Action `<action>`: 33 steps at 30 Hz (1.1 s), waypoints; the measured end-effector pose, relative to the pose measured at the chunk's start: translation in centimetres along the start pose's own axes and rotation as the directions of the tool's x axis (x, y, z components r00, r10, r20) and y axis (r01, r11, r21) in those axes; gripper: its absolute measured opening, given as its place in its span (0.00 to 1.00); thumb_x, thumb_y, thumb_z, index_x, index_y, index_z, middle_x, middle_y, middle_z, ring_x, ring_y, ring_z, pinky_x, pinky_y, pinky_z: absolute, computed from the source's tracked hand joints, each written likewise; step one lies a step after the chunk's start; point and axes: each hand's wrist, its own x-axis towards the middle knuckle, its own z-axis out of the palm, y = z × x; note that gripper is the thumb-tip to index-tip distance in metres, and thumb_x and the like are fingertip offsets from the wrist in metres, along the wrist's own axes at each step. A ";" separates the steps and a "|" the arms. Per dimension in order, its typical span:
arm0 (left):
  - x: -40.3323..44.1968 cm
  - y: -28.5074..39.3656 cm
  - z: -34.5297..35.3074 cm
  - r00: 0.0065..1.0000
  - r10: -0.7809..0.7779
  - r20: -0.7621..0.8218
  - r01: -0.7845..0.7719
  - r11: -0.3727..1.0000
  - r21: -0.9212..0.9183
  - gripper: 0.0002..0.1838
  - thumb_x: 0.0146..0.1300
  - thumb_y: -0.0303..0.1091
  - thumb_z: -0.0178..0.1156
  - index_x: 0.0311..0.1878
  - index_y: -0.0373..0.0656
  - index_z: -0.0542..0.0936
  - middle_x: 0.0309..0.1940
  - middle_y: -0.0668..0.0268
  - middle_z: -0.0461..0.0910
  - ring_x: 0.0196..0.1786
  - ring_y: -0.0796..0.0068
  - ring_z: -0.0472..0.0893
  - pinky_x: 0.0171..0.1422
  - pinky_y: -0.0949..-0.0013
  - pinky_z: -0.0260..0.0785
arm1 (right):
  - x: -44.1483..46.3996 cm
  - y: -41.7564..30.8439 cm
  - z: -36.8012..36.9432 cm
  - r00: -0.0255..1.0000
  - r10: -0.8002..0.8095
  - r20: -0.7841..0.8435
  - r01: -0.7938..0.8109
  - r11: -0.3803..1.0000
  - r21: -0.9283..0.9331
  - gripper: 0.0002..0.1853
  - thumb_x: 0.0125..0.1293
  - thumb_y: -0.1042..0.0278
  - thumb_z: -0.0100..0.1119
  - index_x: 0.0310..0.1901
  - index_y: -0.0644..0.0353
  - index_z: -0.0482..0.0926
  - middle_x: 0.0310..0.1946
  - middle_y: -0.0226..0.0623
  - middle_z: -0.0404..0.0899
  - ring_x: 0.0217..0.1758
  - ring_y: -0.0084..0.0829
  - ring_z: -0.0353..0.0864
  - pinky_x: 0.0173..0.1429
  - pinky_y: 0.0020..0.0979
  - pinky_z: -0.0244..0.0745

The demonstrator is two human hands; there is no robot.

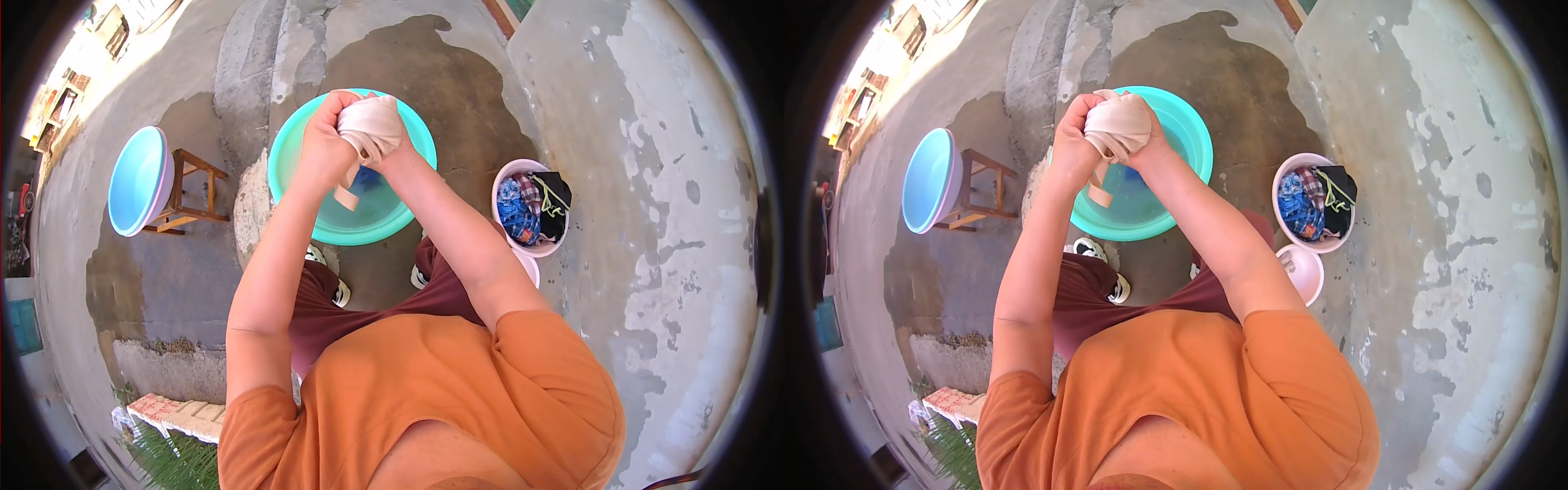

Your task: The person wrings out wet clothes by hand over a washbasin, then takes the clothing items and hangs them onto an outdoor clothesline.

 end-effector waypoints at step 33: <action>3.5 -6.4 -2.1 0.822 -0.538 0.186 0.407 0.327 -0.853 0.11 0.64 0.43 0.45 0.35 0.47 0.70 0.20 0.68 0.72 0.15 0.76 0.70 0.14 0.74 0.57 | 4.0 1.9 3.5 0.827 -0.439 0.352 0.094 -0.510 -0.855 0.08 0.51 0.70 0.61 0.28 0.66 0.73 0.24 0.31 0.76 0.27 0.18 0.73 0.32 0.24 0.71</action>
